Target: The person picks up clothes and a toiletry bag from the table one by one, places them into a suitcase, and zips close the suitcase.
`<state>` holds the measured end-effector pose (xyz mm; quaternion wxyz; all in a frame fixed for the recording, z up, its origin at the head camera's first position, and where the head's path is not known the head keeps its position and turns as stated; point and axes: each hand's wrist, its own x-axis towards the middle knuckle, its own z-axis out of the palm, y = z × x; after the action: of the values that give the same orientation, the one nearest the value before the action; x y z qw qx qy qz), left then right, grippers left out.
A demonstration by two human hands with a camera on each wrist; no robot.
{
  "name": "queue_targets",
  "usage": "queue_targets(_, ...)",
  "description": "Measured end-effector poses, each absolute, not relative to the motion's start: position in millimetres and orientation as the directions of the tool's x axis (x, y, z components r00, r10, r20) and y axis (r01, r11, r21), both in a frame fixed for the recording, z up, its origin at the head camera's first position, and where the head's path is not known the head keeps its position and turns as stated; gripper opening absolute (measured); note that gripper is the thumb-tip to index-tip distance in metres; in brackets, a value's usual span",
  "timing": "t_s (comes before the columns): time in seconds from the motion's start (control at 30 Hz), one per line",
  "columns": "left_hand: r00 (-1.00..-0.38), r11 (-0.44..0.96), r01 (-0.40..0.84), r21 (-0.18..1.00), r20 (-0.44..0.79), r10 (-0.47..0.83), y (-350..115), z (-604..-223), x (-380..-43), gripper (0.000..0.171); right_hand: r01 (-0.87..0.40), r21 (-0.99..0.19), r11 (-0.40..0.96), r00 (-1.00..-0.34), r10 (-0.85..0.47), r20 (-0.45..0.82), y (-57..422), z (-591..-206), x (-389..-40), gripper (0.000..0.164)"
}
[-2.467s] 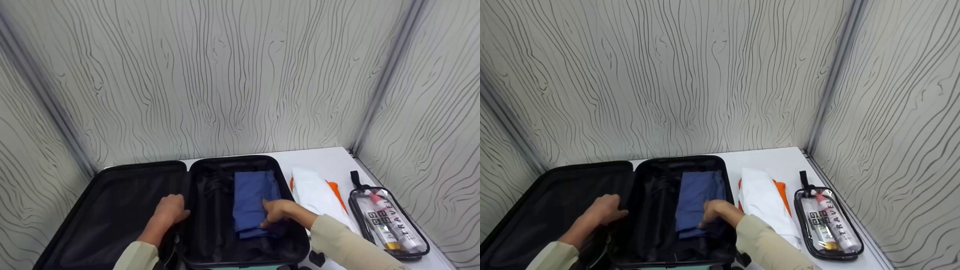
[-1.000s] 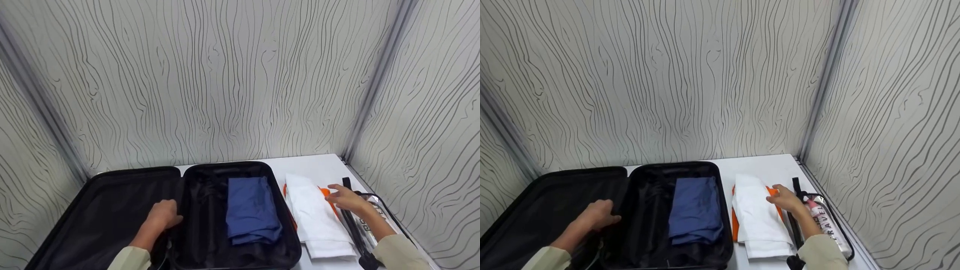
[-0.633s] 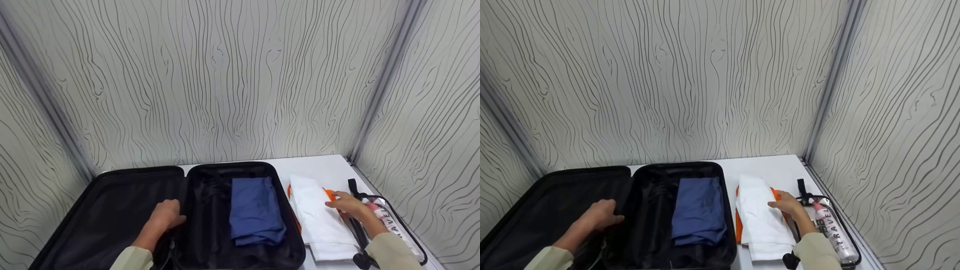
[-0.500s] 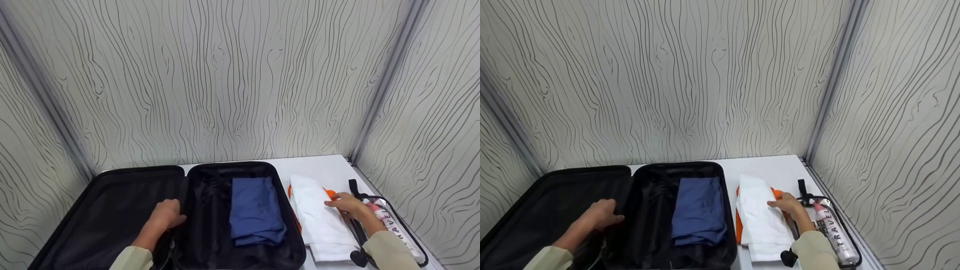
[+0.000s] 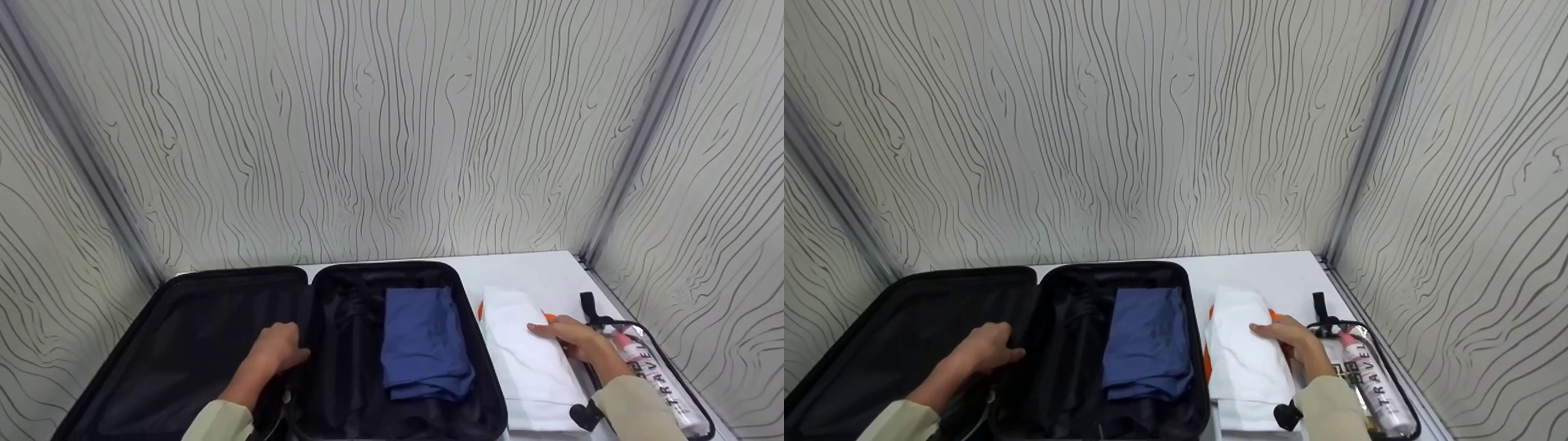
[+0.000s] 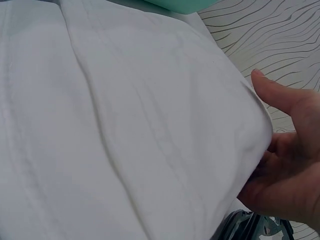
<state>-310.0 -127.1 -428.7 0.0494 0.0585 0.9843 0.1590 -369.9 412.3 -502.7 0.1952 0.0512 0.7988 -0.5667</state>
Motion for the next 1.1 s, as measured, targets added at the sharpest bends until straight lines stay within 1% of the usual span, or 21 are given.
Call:
queue_targets(0.07, -0.988, 0.941, 0.098, 0.324, -0.08, 0.131, -126.4, -428.9, -310.1, 0.023, 0.296, -0.911, 0.286, -0.908, -0.212, -0.361, 412.9, -504.0, -370.7, 0.035)
queue_targets(0.17, -0.989, 0.938, 0.094, 0.335, -0.079, 0.127, -125.8, -430.4, -309.4, 0.023, 0.311, -0.93, 0.198, -0.89, -0.283, -0.358, 413.6, -509.0, -371.2, 0.048)
queue_targets(0.27, -0.989, 0.934, 0.09, 0.347, -0.079, 0.125, -125.4, -432.1, -309.1, 0.023, 0.349, -0.922, 0.169, -0.885, -0.264, -0.383, 415.1, -517.0, -370.1, 0.051)
queue_targets(0.37, -0.989, 0.933, 0.089, 0.349, -0.082, 0.125, -125.0, -432.3, -309.4, 0.022, 0.388, -0.904, 0.177, -0.884, -0.206, -0.42, 416.0, -525.2, -369.4, 0.051)
queue_targets(0.47, -0.988, 0.934, 0.079, 0.349, -0.095, 0.119, -124.9, -431.6, -310.4, 0.023, 0.414, -0.892, 0.18, -0.883, -0.16, -0.442, 415.0, -529.6, -369.5, 0.057)
queue_targets(0.53, -0.988, 0.934, 0.07, 0.351, -0.107, 0.115, -125.3, -431.0, -311.2, 0.025, 0.418, -0.892, 0.171, -0.881, -0.161, -0.444, 413.6, -531.1, -370.2, 0.059)
queue_targets(0.77, -0.988, 0.936, 0.081, 0.342, -0.097, 0.121, -126.8, -428.2, -310.5, 0.024, 0.39, -0.914, 0.112, -0.879, -0.25, -0.406, 411.0, -532.4, -370.9, 0.057)
queue_targets(0.87, -0.989, 0.935, 0.082, 0.345, -0.09, 0.12, -126.5, -428.1, -310.6, 0.024, 0.365, -0.926, 0.096, -0.893, -0.244, -0.378, 409.7, -529.5, -370.3, 0.06)
queue_targets(1.1, -0.989, 0.939, 0.083, 0.334, -0.088, 0.119, -126.7, -429.9, -310.3, 0.023, 0.292, -0.951, 0.105, -0.919, -0.245, -0.309, 409.5, -513.7, -365.5, 0.064)
